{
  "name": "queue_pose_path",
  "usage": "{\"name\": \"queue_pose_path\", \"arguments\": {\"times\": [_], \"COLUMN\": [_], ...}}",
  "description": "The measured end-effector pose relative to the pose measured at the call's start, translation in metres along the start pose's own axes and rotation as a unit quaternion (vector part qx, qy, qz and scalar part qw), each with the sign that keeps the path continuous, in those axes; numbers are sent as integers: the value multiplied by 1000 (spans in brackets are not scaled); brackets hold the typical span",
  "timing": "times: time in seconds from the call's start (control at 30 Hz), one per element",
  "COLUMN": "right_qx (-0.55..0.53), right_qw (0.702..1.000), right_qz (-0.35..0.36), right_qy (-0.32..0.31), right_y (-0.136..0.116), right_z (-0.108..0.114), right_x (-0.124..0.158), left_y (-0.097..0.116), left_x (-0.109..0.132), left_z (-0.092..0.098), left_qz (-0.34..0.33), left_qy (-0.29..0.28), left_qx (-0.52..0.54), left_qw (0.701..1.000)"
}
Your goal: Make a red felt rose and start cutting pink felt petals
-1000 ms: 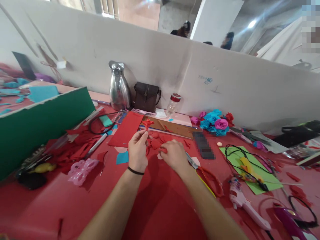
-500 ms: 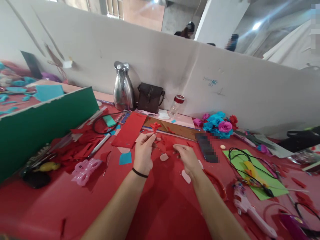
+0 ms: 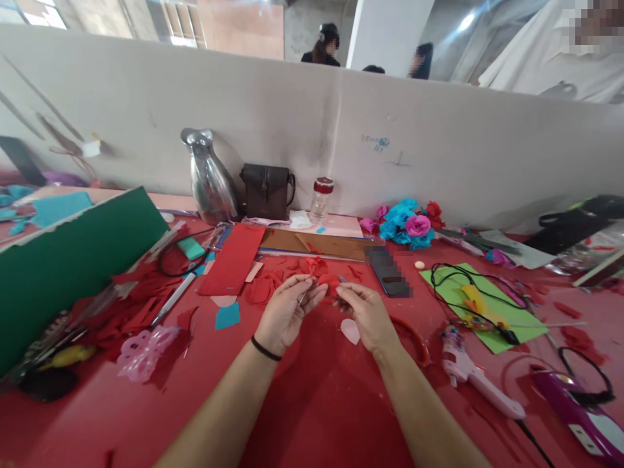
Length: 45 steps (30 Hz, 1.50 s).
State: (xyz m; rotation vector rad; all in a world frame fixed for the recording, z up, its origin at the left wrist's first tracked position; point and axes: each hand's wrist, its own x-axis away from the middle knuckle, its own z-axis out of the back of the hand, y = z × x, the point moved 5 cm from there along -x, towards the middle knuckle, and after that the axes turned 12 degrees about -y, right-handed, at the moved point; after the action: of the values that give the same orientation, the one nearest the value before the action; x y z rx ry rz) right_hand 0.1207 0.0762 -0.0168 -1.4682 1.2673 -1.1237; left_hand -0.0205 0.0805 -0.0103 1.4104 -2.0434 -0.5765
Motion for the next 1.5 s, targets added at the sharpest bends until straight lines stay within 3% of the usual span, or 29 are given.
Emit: {"name": "queue_pose_path", "arguments": {"times": [0.5,0.67,0.83,0.97,1.1,1.33,1.5], "right_qx": [27,23,65,146,199,-24,-108], "right_qw": [999,1000,995,986,974,996,990], "right_qz": [-20,4,46,85,106,82,84], "right_qy": [-27,20,59,12,1,38,33], "right_y": [-8,-6,-2,-5,-9,-4,-5], "right_z": [-1,5,13,8,5,11,10], "right_x": [3,1,-3,-3,0,-4,-2], "left_y": [3,7,3,-5,-3,5,3], "left_x": [-2,0,1,4,3,-6,-5], "left_z": [2,3,-2,-10,-10,8,17], "left_qz": [5,-16,-12,-3,-18,-68,-120], "left_qy": [13,23,-14,-61,-59,14,73], "left_qx": [-15,-22,-35,-39,-30,-26,-137], "left_qw": [1000,999,999,997,998,997,981]}}
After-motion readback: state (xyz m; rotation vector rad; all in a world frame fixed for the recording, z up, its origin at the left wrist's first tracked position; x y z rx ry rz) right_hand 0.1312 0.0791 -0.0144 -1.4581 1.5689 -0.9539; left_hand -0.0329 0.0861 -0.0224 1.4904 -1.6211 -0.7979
